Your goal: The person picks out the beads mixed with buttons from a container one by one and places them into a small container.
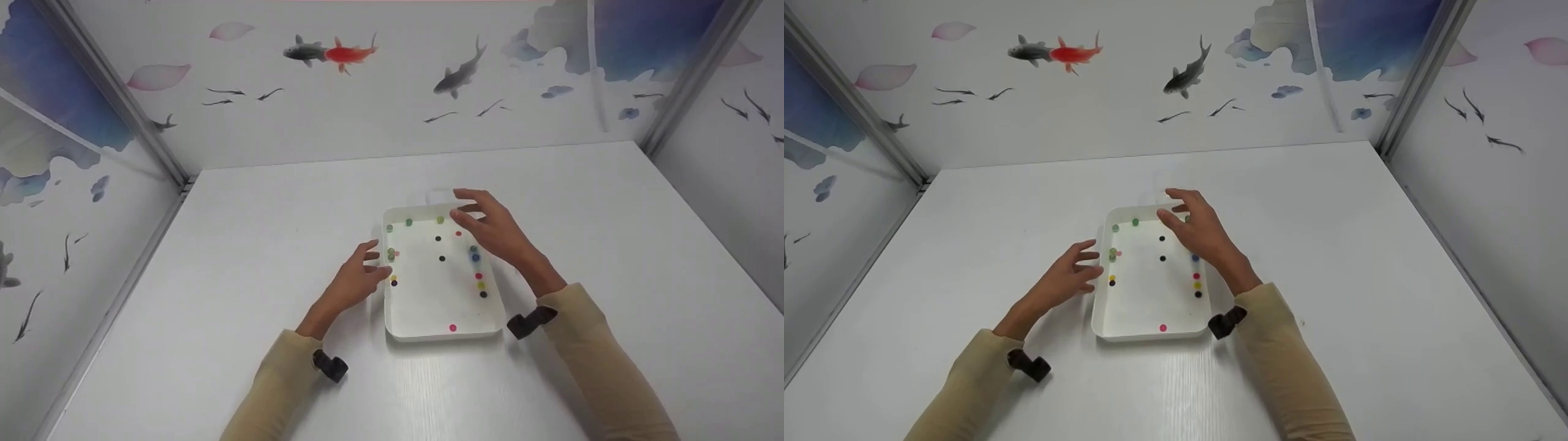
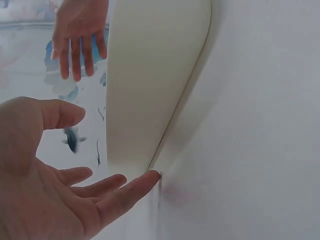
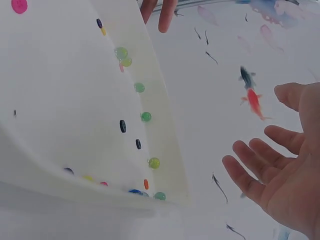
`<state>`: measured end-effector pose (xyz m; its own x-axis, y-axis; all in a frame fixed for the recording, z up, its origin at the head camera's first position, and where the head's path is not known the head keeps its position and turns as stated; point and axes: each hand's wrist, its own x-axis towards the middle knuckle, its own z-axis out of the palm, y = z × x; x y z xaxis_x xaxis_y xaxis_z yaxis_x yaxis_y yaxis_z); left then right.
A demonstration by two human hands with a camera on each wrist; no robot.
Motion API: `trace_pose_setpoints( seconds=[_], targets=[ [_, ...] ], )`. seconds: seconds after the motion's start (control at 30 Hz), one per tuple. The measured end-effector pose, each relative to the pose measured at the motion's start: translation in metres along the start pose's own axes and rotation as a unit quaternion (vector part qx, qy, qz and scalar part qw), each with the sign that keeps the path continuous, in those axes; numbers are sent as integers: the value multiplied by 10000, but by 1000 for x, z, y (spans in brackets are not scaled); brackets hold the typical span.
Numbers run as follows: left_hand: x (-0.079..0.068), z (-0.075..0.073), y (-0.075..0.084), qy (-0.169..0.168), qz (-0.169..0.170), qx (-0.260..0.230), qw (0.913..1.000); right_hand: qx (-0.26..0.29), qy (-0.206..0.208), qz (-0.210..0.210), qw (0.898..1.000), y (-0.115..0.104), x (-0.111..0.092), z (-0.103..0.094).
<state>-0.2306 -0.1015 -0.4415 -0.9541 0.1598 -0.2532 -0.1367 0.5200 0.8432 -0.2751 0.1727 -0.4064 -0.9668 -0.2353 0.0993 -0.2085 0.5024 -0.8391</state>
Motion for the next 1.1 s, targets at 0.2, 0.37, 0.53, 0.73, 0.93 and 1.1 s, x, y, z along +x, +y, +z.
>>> trace_pose_setpoints(
  seconds=[0.2, 0.37, 0.53, 0.73, 0.93, 1.1],
  targets=[
    [2, 6, 1, -225, -248, -655, 9973, 445, -127, 1, 9989, -1, 4, 2],
    [3, 9, 2, -179, -426, -620, 9970, 1044, -353, 179, 9938, -4, 12, 4],
    [3, 11, -1, -177, -278, -644, 9974, 1354, -565, 255, 9888, -6, 22, 9],
    [4, 12, -2, -252, -218, -732, 9968, 1398, -807, 312, 9864, -12, 33, 16],
    [5, 9, -3, -395, -268, -853, 9952, 1105, -1058, 324, 9877, -21, 43, 27],
    [6, 6, -4, -472, -252, -915, 9944, 796, -1200, 352, 9890, -26, 47, 36]
  ],
)
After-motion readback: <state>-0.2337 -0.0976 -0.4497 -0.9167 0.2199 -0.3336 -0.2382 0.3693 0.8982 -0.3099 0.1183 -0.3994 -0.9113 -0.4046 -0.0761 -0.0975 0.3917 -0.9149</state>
